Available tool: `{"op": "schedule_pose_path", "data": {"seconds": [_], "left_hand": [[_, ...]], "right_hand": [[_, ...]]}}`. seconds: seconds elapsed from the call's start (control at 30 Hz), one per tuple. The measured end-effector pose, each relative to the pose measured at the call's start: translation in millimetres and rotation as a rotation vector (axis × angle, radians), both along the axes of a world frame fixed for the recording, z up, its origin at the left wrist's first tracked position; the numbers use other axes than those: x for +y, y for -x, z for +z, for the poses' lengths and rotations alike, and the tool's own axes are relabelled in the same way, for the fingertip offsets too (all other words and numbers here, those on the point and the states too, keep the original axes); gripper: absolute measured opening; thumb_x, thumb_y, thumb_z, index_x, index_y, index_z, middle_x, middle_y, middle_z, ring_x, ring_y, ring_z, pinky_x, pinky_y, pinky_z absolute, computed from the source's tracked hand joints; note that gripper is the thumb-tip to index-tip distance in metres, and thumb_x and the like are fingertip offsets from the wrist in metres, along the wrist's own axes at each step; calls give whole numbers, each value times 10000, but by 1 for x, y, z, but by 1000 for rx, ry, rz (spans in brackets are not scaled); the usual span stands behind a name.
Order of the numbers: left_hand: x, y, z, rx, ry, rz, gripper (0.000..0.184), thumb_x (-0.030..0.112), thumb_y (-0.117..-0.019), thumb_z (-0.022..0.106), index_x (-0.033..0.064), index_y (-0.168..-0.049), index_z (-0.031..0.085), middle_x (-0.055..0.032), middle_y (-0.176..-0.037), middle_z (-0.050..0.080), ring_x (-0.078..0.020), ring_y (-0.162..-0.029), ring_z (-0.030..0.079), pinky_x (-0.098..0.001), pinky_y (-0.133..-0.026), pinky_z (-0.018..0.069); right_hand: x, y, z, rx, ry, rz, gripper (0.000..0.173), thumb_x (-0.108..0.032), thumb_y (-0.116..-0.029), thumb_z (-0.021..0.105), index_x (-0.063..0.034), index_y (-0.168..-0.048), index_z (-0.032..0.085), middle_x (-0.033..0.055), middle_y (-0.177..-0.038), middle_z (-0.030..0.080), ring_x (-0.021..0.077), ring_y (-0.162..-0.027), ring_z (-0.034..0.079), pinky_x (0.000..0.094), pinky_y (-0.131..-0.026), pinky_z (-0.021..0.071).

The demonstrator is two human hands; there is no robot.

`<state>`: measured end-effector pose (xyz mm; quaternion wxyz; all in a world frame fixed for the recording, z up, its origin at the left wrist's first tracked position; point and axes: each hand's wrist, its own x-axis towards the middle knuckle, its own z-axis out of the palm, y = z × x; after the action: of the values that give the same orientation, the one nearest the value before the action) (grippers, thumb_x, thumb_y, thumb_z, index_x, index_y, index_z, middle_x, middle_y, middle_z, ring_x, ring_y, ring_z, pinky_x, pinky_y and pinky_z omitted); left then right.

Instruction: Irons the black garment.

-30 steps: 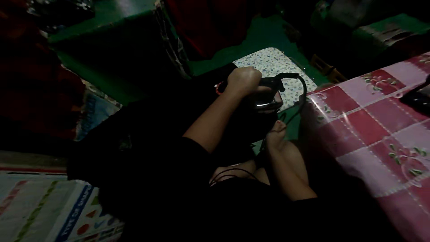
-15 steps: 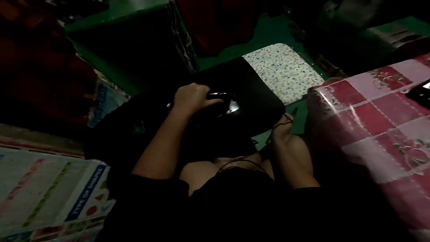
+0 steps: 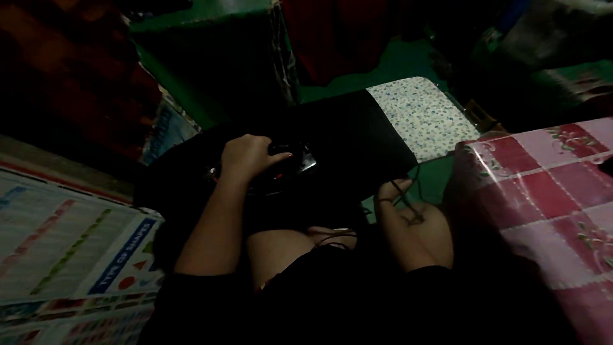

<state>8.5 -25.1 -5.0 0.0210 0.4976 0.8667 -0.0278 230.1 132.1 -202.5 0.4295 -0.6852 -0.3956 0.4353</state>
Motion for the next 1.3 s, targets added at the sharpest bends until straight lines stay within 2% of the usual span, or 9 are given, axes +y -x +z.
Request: {"op": "schedule_pose_path", "data": {"seconds": [0.3, 0.43, 0.53, 0.67, 0.77, 0.9, 1.07, 1.2, 1.3], "left_hand": [[104, -47, 4, -16, 23, -254, 641, 602, -974, 581, -32, -1013, 672, -270, -1013, 685, -460, -1031, 670, -646, -825, 499], [147, -66, 4, -28, 28, -314, 659, 627, -974, 559, -14, -1071, 679, -253, -1101, 684, -434, -1103, 657, -633, -869, 499], [166, -75, 2, -27, 20, -334, 654, 624, -980, 548, 3, -1131, 685, -246, -1170, 679, -431, -1158, 642, -633, -903, 502], [161, -71, 4, -36, 25, -390, 634, 600, -996, 537, 8, -1173, 676, -234, -1204, 674, -406, -1187, 633, -612, -931, 499], [148, -70, 10, -43, 86, -459, 627, 579, -1004, 542, -6, -1196, 661, -236, -1217, 664, -405, -1194, 625, -614, -934, 495], [111, -66, 15, -77, 156, -506, 652, 592, -1003, 536, -29, -1158, 658, -239, -1169, 667, -405, -1142, 640, -610, -901, 502], [56, -28, 6, -415, -215, -542, 549, 394, -1092, 455, -103, -1050, 683, -253, -1064, 685, -364, -1061, 653, -522, -954, 488], [6, 21, -12, -465, -731, -264, 432, 263, -1109, 393, -33, -1288, 650, -213, -1385, 598, -313, -1326, 551, -504, -1125, 405], [-27, 54, -47, -334, -697, 87, 409, 248, -1105, 388, 35, -1380, 604, -198, -1504, 504, -355, -1415, 458, -611, -1131, 345]], "right_hand": [[25, -2, -25, 167, -246, -121, 488, -97, -1125, 225, 125, -1559, 205, 305, -1577, 365, 280, -1493, 381, 312, -1236, 288], [45, 4, -82, 186, -303, -55, 456, -85, -1096, 429, 116, -1492, 327, 259, -1440, 532, 222, -1335, 548, 296, -1137, 422], [45, -1, -105, 42, -554, -82, 503, -45, -1036, 493, 216, -1427, 314, 373, -1349, 531, 310, -1242, 597, 297, -1035, 496], [-29, -32, 4, -7, -244, 297, 760, -49, -1000, 564, 146, -1573, 104, 369, -1635, 177, 401, -1494, 325, 388, -1198, 343], [-62, -61, 9, -250, -336, 878, 702, -236, -1030, 595, 133, -1539, 282, 391, -1533, 362, 441, -1328, 521, 462, -1083, 481], [-86, -81, 100, -202, -557, 1545, 363, -279, -1069, 527, 15, -1207, 690, 120, -1048, 734, 106, -910, 704, 278, -840, 586], [-91, -26, 180, -480, -1286, 1211, 293, -261, -982, 672, -23, -1144, 723, 201, -1135, 714, 375, -1052, 691, 585, -911, 519], [-77, 58, 200, -747, -1073, 1349, 497, -251, -929, 751, -5, -1336, 608, 301, -1262, 615, 503, -1221, 570, 671, -1009, 419], [-63, 107, 192, -932, -824, 1448, 449, -272, -937, 744, -13, -1282, 622, 260, -1139, 686, 466, -1103, 651, 657, -929, 473]]}}
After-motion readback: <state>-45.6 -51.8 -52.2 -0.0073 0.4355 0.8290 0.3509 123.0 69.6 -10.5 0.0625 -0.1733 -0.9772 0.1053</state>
